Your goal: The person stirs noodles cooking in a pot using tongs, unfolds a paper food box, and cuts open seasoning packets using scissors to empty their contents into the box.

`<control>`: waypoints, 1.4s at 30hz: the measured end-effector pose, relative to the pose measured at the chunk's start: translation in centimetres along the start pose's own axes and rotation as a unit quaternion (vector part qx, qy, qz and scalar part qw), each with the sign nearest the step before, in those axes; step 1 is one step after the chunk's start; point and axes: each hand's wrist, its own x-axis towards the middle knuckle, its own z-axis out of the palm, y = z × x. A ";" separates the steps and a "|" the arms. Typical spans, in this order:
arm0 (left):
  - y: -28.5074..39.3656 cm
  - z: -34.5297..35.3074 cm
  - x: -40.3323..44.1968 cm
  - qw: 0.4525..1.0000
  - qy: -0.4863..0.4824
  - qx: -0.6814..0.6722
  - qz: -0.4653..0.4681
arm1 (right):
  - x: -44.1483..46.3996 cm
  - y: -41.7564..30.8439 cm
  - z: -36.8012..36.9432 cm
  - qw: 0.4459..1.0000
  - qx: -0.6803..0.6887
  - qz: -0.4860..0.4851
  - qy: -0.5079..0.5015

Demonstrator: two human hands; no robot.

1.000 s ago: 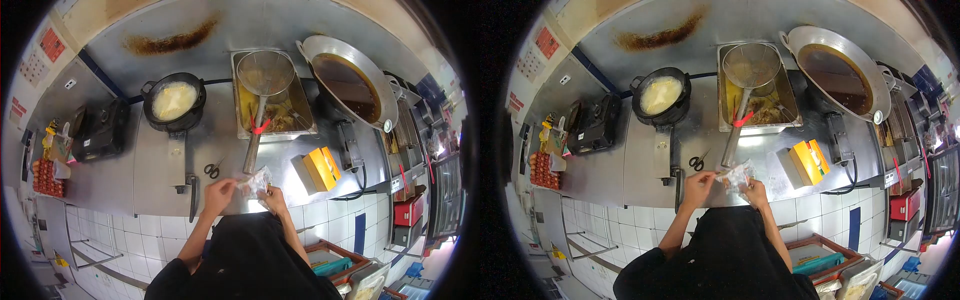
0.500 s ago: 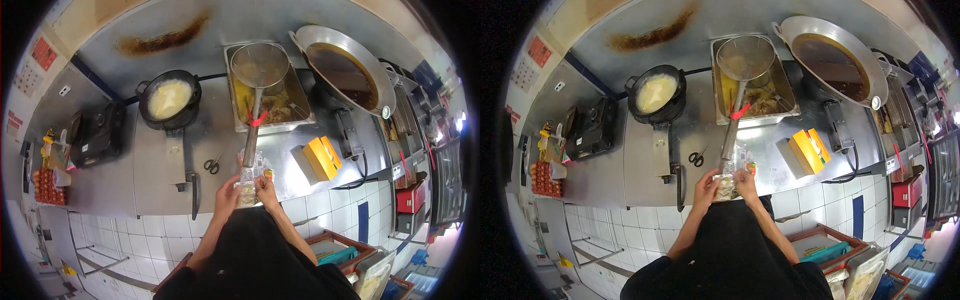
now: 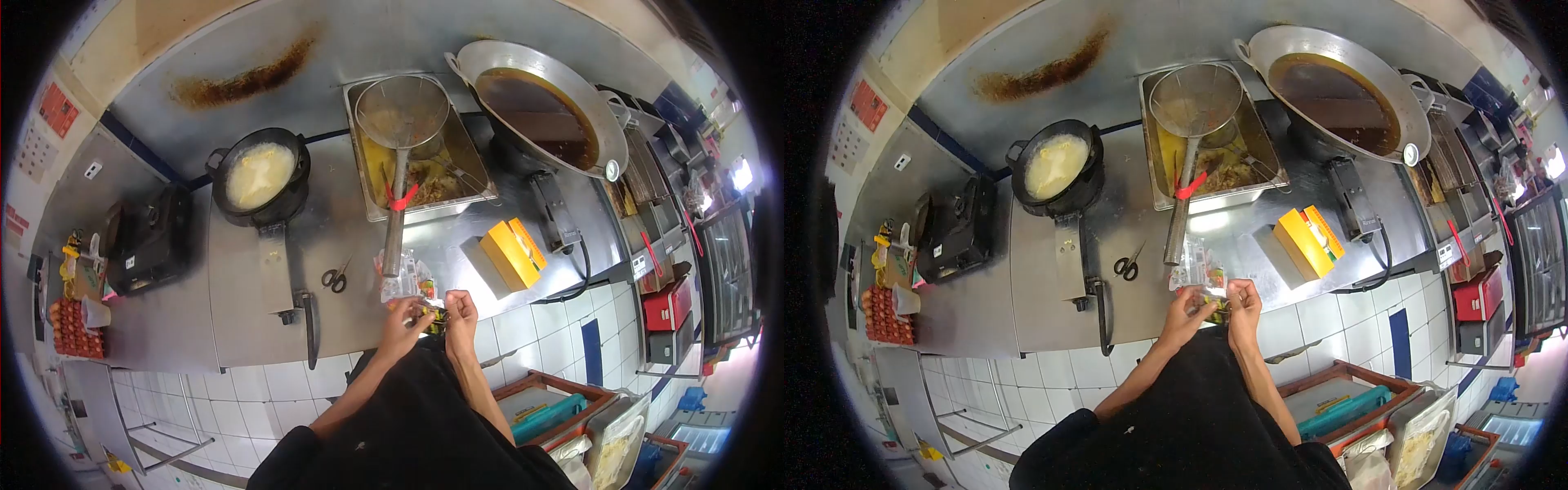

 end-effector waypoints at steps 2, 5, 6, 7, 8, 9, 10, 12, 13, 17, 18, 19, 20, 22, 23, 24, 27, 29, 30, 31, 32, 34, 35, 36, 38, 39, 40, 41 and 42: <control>0.1 0.6 0.0 1.000 -0.024 0.006 0.000 | -0.7 -1.5 -0.1 1.000 -0.001 0.016 -0.007; -0.7 0.6 0.3 0.997 -0.046 0.061 0.025 | -1.6 -3.2 -0.3 0.999 -0.024 0.026 -0.026; -0.1 0.5 0.3 0.992 -0.071 0.099 0.022 | -1.7 -3.3 -0.7 0.993 -0.106 0.009 -0.054; 0.5 0.5 0.2 0.986 -0.095 0.137 0.018 | -1.8 -3.4 -1.0 0.979 -0.188 -0.006 -0.081; 1.0 0.4 0.1 0.986 -0.096 0.137 0.018 | -1.6 -2.9 -1.2 0.976 -0.201 -0.029 -0.079; 2.4 0.4 0.1 0.977 -0.113 0.173 -0.046 | -1.4 -2.5 -1.7 0.976 -0.201 -0.028 -0.078; 2.8 0.6 -0.1 0.971 -0.122 0.191 -0.077 | -1.1 -2.4 -2.3 0.976 -0.211 -0.015 -0.039; 3.4 1.2 -0.6 0.991 -0.094 0.090 -0.033 | -0.8 -2.3 -2.6 0.988 -0.151 -0.006 0.038; 3.6 1.4 -0.9 0.997 -0.054 -0.031 0.042 | -0.6 -2.2 -2.8 0.988 -0.150 -0.008 0.039; 1.7 0.6 -0.5 0.998 -0.062 0.016 -0.002 | -1.8 -2.4 -4.6 0.994 -0.098 -0.002 0.050; 1.7 0.4 -0.1 0.998 -0.060 0.015 0.000 | -2.2 -2.9 -5.3 0.991 -0.134 0.024 -0.013; 1.6 0.2 0.4 0.997 -0.071 0.006 0.012 | -2.5 -3.2 -5.6 0.981 -0.170 0.050 -0.074; 1.5 0.0 0.7 0.996 -0.083 -0.004 0.021 | -2.7 -3.3 -5.8 0.980 -0.180 0.041 -0.078; 2.6 -0.2 1.2 0.989 -0.143 0.029 0.033 | -2.9 -5.0 -3.8 0.965 -0.246 -0.030 -0.085; 2.9 -0.2 1.0 0.976 -0.202 0.063 0.047 | -2.9 -5.7 -3.2 0.942 -0.308 -0.101 -0.092; 2.8 0.0 0.9 0.975 -0.208 0.064 0.045 | -2.3 -5.6 -3.9 0.917 -0.358 -0.103 -0.140; 3.1 0.5 1.3 0.968 -0.238 0.054 0.057 | -1.8 -4.7 -4.7 0.919 -0.366 -0.074 -0.129; 3.1 1.5 0.9 0.991 -0.133 0.017 0.025 | -1.8 -4.4 -4.7 0.940 -0.329 -0.052 -0.081; 3.9 2.2 0.7 0.991 -0.133 0.017 0.029 | -1.8 -4.3 -4.6 0.956 -0.291 -0.027 -0.039; 5.3 3.0 0.2 0.988 -0.108 0.076 0.082 | -1.7 -3.9 -4.5 0.956 -0.290 -0.031 -0.040; 6.0 3.8 -0.1 0.978 -0.083 0.134 0.134 | -1.6 -3.5 -4.4 0.967 -0.251 -0.045 0.003; 5.2 5.3 -0.1 0.973 -0.061 0.187 0.122 | -1.3 -3.1 -5.3 0.974 -0.217 -0.003 0.073; 4.3 6.1 0.0 0.964 -0.038 0.240 0.107 | -0.8 -2.9 -5.7 0.974 -0.215 -0.007 0.075; 3.9 6.9 0.6 0.971 -0.029 0.219 0.089 | -0.4 -2.6 -5.9 0.963 -0.253 -0.051 0.076; 3.3 8.5 0.4 0.986 -0.036 0.160 0.038 | 0.4 -3.2 -7.1 0.936 -0.335 -0.084 0.064; 4.0 9.1 1.0 0.994 -0.041 0.103 -0.014 | 1.2 -3.9 -8.0 0.938 -0.329 -0.093 0.066; 3.6 9.3 1.5 0.988 -0.056 0.141 0.018 | 1.8 -4.7 -9.2 0.927 -0.359 -0.108 0.026; 3.1 9.6 1.9 0.987 -0.061 0.146 0.018 | 1.8 -5.1 -10.4 0.913 -0.391 -0.114 -0.013; 2.2 9.9 1.9 0.980 -0.048 0.184 0.058 | 1.9 -6.1 -11.2 0.923 -0.363 -0.119 -0.049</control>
